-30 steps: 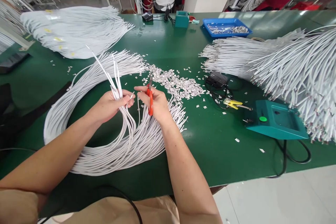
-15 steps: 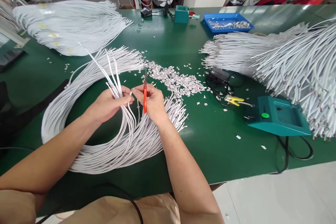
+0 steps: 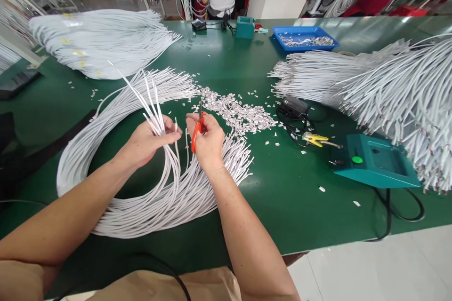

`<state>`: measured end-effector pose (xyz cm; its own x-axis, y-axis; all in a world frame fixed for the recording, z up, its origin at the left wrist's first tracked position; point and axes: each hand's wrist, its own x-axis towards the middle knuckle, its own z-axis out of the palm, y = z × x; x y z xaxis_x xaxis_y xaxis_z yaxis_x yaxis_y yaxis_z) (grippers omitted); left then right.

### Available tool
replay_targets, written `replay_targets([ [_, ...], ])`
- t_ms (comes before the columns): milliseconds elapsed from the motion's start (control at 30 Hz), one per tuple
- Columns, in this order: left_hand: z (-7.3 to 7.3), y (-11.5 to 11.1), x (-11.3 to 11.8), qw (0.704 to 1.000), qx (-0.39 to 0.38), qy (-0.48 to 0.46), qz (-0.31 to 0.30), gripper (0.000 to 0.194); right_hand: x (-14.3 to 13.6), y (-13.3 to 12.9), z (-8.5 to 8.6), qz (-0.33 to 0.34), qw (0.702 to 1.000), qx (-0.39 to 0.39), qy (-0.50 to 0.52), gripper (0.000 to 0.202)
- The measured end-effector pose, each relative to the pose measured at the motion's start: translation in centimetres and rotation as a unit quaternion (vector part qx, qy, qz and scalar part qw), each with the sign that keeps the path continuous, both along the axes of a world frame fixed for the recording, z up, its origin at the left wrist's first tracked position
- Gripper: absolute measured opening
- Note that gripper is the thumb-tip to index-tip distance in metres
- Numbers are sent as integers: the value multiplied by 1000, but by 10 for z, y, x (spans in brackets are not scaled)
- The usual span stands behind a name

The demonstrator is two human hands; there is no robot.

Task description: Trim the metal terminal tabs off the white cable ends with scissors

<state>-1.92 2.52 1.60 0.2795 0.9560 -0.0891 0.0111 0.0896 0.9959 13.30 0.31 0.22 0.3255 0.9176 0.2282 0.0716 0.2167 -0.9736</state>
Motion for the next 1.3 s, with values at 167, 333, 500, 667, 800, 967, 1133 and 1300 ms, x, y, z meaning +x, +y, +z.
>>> replay_targets([
  [167, 3, 2, -11, 993, -14, 59, -97, 27, -7, -10, 11, -1, 997, 59, -47, 11],
  [333, -3, 1, -13, 989, 39, 102, -102, 33, -13, -9, 9, 65, 997, 33, -27, 10],
  [500, -2, -3, -9, 983, 80, 152, -57, 42, -15, -5, 3, 54, 996, 6, -65, 10],
  [667, 0, -2, -8, 999, 10, 35, -37, 30, -10, -2, 4, 49, 995, -72, 58, 14],
  [800, -4, -2, -4, 998, 14, -38, 44, 22, -13, -1, 3, 93, 976, -131, 144, 19],
  [967, -4, 1, -2, 996, -51, -72, 2, 30, -12, -2, 2, 160, 951, -179, 194, 26],
  [1133, -2, 2, -4, 996, -52, -77, -9, 35, -5, 0, 7, 112, 963, -150, 197, 19],
  [1300, 0, 0, -5, 994, -59, -69, -55, 34, 1, 4, 8, 123, 959, -110, 230, 20],
])
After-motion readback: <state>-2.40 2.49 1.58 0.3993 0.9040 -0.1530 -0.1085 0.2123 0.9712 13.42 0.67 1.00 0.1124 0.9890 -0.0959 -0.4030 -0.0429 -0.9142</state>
